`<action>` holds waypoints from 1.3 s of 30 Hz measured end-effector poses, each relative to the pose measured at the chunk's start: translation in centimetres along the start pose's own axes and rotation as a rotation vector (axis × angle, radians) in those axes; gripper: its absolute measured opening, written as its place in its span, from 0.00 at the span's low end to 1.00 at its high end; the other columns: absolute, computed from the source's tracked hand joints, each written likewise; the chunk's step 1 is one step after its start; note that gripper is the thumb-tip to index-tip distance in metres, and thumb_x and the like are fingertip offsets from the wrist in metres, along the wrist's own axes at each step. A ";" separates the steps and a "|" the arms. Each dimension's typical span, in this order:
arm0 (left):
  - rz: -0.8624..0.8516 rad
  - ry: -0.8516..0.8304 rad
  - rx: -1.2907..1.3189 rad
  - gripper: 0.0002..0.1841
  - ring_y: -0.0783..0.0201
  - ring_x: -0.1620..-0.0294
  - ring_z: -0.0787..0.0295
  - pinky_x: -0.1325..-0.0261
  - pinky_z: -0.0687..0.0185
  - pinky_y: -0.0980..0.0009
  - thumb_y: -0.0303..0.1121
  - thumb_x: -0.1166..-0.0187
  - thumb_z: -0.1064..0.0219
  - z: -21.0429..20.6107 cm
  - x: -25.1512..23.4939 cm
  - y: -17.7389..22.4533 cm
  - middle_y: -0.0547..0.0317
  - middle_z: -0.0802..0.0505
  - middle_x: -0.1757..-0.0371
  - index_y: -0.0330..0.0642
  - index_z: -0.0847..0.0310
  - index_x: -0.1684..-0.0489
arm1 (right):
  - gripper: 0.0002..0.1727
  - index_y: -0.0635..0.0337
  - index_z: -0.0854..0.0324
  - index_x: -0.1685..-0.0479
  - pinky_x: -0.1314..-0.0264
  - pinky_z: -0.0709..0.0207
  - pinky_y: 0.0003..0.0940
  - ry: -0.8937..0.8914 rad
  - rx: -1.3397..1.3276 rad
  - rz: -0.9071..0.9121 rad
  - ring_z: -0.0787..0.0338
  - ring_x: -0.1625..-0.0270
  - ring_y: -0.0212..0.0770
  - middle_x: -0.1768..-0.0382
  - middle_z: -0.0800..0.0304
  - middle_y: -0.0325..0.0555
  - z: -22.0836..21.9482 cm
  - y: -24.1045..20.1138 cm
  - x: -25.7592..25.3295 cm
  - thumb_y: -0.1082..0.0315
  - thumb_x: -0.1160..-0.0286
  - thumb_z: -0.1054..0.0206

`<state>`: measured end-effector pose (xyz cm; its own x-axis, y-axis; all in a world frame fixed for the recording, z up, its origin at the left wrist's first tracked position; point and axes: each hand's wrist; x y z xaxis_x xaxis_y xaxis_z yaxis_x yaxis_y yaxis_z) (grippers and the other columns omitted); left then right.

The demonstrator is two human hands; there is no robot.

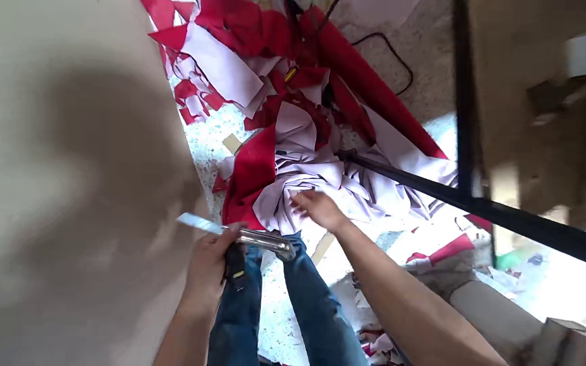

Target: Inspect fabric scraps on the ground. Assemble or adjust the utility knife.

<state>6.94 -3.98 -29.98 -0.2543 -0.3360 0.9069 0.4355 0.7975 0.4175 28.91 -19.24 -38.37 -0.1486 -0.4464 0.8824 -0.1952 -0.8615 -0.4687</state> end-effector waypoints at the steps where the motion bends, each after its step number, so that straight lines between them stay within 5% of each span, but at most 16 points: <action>1: 0.009 0.067 0.059 0.18 0.61 0.77 0.12 0.73 0.12 0.68 0.38 0.08 0.44 0.6 -1.9 -1.3 0.45 0.08 0.70 0.33 0.11 0.44 | 0.28 0.58 0.13 0.36 0.32 0.17 0.61 0.132 0.164 -0.015 0.07 0.40 0.52 0.44 0.06 0.53 0.9 1.8 -4.4 0.45 0.10 0.48; 3: 0.000 0.156 0.160 0.20 0.62 0.78 0.12 0.73 0.12 0.69 0.38 0.07 0.47 1.9 -5.9 -3.8 0.46 0.08 0.71 0.32 0.12 0.44 | 0.25 0.57 0.15 0.32 0.27 0.24 0.68 0.279 0.427 -0.013 0.12 0.32 0.61 0.37 0.10 0.60 2.1 3.9 -12.8 0.49 0.10 0.46; 6: 0.002 0.225 0.206 0.21 0.64 0.75 0.10 0.70 0.10 0.70 0.41 0.06 0.49 3.8 -10.3 -6.8 0.50 0.07 0.69 0.36 0.13 0.41 | 0.23 0.55 0.22 0.22 0.27 0.24 0.67 0.285 0.746 0.074 0.19 0.24 0.64 0.25 0.20 0.60 0.8 6.3 -23.2 0.59 0.13 0.42; 10: -0.005 0.242 0.237 0.21 0.65 0.75 0.11 0.69 0.10 0.70 0.42 0.05 0.52 4.5 -13.8 -7.7 0.53 0.08 0.69 0.39 0.14 0.39 | 0.29 0.57 0.25 0.20 0.37 0.19 0.71 0.221 0.977 0.060 0.22 0.23 0.69 0.19 0.28 0.60 -1.7 6.3 -29.5 0.70 0.24 0.34; 14: -0.019 0.175 0.250 0.22 0.65 0.77 0.10 0.72 0.09 0.70 0.42 0.05 0.55 3.6 -13.8 -7.1 0.52 0.08 0.69 0.38 0.15 0.38 | 0.28 0.57 0.23 0.22 0.40 0.20 0.73 0.138 0.892 -0.105 0.14 0.32 0.68 0.24 0.21 0.61 -3.0 7.9 -27.4 0.67 0.25 0.31; 18: -0.033 0.125 0.263 0.22 0.67 0.78 0.11 0.73 0.10 0.70 0.39 0.05 0.58 2.0 -12.8 -5.8 0.57 0.08 0.72 0.39 0.17 0.37 | 0.27 0.38 0.23 0.19 0.34 0.20 0.70 0.232 0.517 -0.137 0.11 0.32 0.59 0.32 0.11 0.52 -0.6 9.1 -24.7 0.58 0.21 0.33; 21: -0.024 0.014 0.292 0.24 0.68 0.74 0.07 0.69 0.08 0.70 0.41 0.04 0.64 1.8 -12.2 -6.7 0.61 0.05 0.70 0.45 0.18 0.36 | 0.23 0.54 0.20 0.31 0.35 0.20 0.68 0.230 0.350 -0.128 0.10 0.38 0.61 0.43 0.09 0.60 2.3 9.2 -22.6 0.51 0.17 0.34; 24: -0.025 -0.035 0.330 0.25 0.68 0.73 0.06 0.68 0.08 0.71 0.42 0.04 0.66 1.1 -11.8 -8.7 0.61 0.04 0.72 0.48 0.19 0.37 | 0.30 0.62 0.15 0.45 0.36 0.20 0.64 0.145 0.332 -0.042 0.10 0.44 0.58 0.52 0.09 0.59 4.7 9.6 -20.9 0.40 0.17 0.36; 26: -0.018 -0.047 0.359 0.24 0.67 0.73 0.06 0.67 0.07 0.70 0.42 0.04 0.65 0.8 -11.7 -10.3 0.60 0.04 0.71 0.47 0.20 0.37 | 0.29 0.63 0.12 0.48 0.35 0.21 0.64 0.153 0.360 0.001 0.10 0.43 0.58 0.52 0.08 0.59 6.3 9.2 -20.1 0.43 0.11 0.45; 29: 0.025 -0.027 0.351 0.23 0.66 0.74 0.06 0.68 0.08 0.70 0.41 0.04 0.64 0.4 -12.3 -11.8 0.58 0.05 0.72 0.43 0.20 0.37 | 0.25 0.64 0.16 0.36 0.33 0.21 0.66 0.485 0.352 -0.040 0.10 0.38 0.62 0.44 0.09 0.64 9.1 7.4 -20.1 0.53 0.05 0.51; 32: 0.034 -0.005 0.341 0.25 0.65 0.76 0.07 0.71 0.08 0.70 0.40 0.03 0.64 0.3 -12.9 -11.6 0.56 0.05 0.72 0.41 0.19 0.38 | 0.29 0.54 0.41 0.09 0.19 0.27 0.60 0.731 0.335 -0.052 0.22 0.19 0.58 0.16 0.28 0.57 11.8 7.8 -24.0 0.59 0.06 0.51; 33: 0.024 -0.010 0.347 0.25 0.65 0.76 0.06 0.70 0.08 0.70 0.40 0.03 0.64 0.4 -13.1 -11.5 0.55 0.05 0.72 0.40 0.18 0.37 | 0.33 0.53 0.48 0.05 0.16 0.31 0.60 0.697 0.342 -0.081 0.27 0.15 0.58 0.13 0.34 0.57 12.2 8.2 -25.4 0.57 0.08 0.48; 34: 0.011 -0.022 0.349 0.25 0.65 0.75 0.06 0.69 0.08 0.70 0.40 0.03 0.65 0.5 -13.3 -11.3 0.54 0.05 0.72 0.39 0.18 0.37 | 0.36 0.55 0.45 0.07 0.18 0.30 0.64 0.634 0.367 -0.104 0.25 0.17 0.60 0.16 0.29 0.60 11.9 8.8 -26.5 0.52 0.10 0.44; 36: -0.028 -0.046 0.339 0.26 0.66 0.74 0.06 0.67 0.08 0.71 0.39 0.03 0.67 0.9 -13.4 -10.7 0.56 0.04 0.72 0.40 0.18 0.37 | 0.34 0.60 0.23 0.23 0.27 0.25 0.70 0.445 0.405 -0.131 0.15 0.29 0.65 0.32 0.14 0.65 9.3 9.1 -27.4 0.43 0.18 0.35; 39: -0.085 -0.092 0.367 0.24 0.67 0.70 0.05 0.64 0.07 0.70 0.43 0.04 0.61 1.4 -13.2 -9.7 0.59 0.03 0.68 0.48 0.15 0.39 | 0.23 0.65 0.12 0.46 0.35 0.21 0.69 0.053 0.362 -0.080 0.10 0.40 0.63 0.47 0.09 0.64 1.4 7.2 -24.4 0.50 0.18 0.35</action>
<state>4.89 -6.55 -46.04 -0.3599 -0.3758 0.8539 0.0759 0.9005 0.4283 32.53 -14.85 -63.21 -0.1985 -0.3694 0.9078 0.1455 -0.9271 -0.3454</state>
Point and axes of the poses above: each hand's wrist, its own x-axis away from the middle knuckle, its own z-axis out of the back of the hand, y = z × x
